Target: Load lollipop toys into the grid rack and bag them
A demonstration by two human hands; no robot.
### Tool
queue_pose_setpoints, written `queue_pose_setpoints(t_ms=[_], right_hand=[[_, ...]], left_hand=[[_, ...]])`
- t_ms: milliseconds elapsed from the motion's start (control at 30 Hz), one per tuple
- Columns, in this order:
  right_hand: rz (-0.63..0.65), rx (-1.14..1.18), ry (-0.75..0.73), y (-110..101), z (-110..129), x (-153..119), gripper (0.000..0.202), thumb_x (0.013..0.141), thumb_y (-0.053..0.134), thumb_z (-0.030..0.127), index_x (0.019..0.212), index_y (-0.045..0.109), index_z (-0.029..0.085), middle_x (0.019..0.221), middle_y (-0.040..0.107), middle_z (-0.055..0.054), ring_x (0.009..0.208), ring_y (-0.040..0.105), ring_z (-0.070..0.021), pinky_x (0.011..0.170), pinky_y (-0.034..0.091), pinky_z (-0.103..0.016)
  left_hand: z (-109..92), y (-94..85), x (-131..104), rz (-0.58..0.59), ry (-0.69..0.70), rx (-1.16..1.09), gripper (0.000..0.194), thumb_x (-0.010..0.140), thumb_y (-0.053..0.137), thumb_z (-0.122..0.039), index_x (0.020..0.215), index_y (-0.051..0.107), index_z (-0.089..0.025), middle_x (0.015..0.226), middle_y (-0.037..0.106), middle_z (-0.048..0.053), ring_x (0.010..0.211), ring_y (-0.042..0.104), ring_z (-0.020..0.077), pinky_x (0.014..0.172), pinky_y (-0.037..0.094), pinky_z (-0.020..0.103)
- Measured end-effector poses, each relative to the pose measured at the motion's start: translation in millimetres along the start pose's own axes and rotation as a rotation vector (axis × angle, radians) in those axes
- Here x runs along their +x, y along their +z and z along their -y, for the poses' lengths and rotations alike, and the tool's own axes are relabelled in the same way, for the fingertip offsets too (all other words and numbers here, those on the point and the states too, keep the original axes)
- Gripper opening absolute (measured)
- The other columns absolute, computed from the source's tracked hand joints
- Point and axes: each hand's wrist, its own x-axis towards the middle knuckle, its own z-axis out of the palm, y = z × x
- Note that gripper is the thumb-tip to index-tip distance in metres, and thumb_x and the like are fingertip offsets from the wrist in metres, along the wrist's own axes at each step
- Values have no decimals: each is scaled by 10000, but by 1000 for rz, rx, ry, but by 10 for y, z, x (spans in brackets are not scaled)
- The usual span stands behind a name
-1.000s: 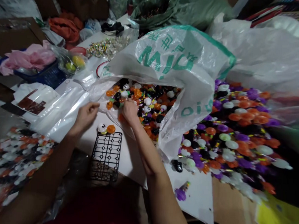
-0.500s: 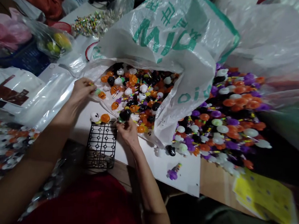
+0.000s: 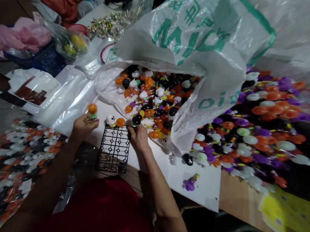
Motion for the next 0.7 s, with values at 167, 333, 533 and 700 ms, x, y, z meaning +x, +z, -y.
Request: queue_pose_setpoints(t_ms=[167, 333, 533, 700], right_hand=[[16, -156, -128, 9, 56, -44, 204, 893, 488, 307, 942, 601, 144, 924, 652, -121, 837, 594, -235, 752, 452, -317], [277, -20, -156, -361, 21, 64, 176, 883, 549, 305, 912, 630, 152, 789, 638, -27, 715, 569, -174, 644, 425, -245], [175, -377, -354, -681, 405, 794, 295, 884, 441, 75, 1074, 663, 110, 1061, 661, -138, 881, 610, -210, 772, 432, -283], [254, -754, -394, -394, 586, 1339, 279, 902, 426, 74, 998, 687, 78, 1147, 629, -213, 1069, 568, -292, 900, 411, -381]], left_hand=[[22, 329, -119, -10, 1, -322, 391, 599, 727, -415, 875, 573, -184, 854, 720, 59, 831, 706, 211, 783, 567, 323], [150, 260, -233, -18, 129, 58, 247, 669, 703, -396, 757, 579, -201, 655, 659, 1, 658, 648, 174, 666, 528, 275], [159, 157, -269, -29, 115, 185, 232, 718, 685, -372, 841, 664, -177, 791, 719, 33, 754, 658, 180, 700, 507, 264], [120, 258, -231, -45, 70, 178, 243, 729, 673, -415, 795, 646, -183, 752, 712, 30, 706, 648, 169, 636, 482, 246]])
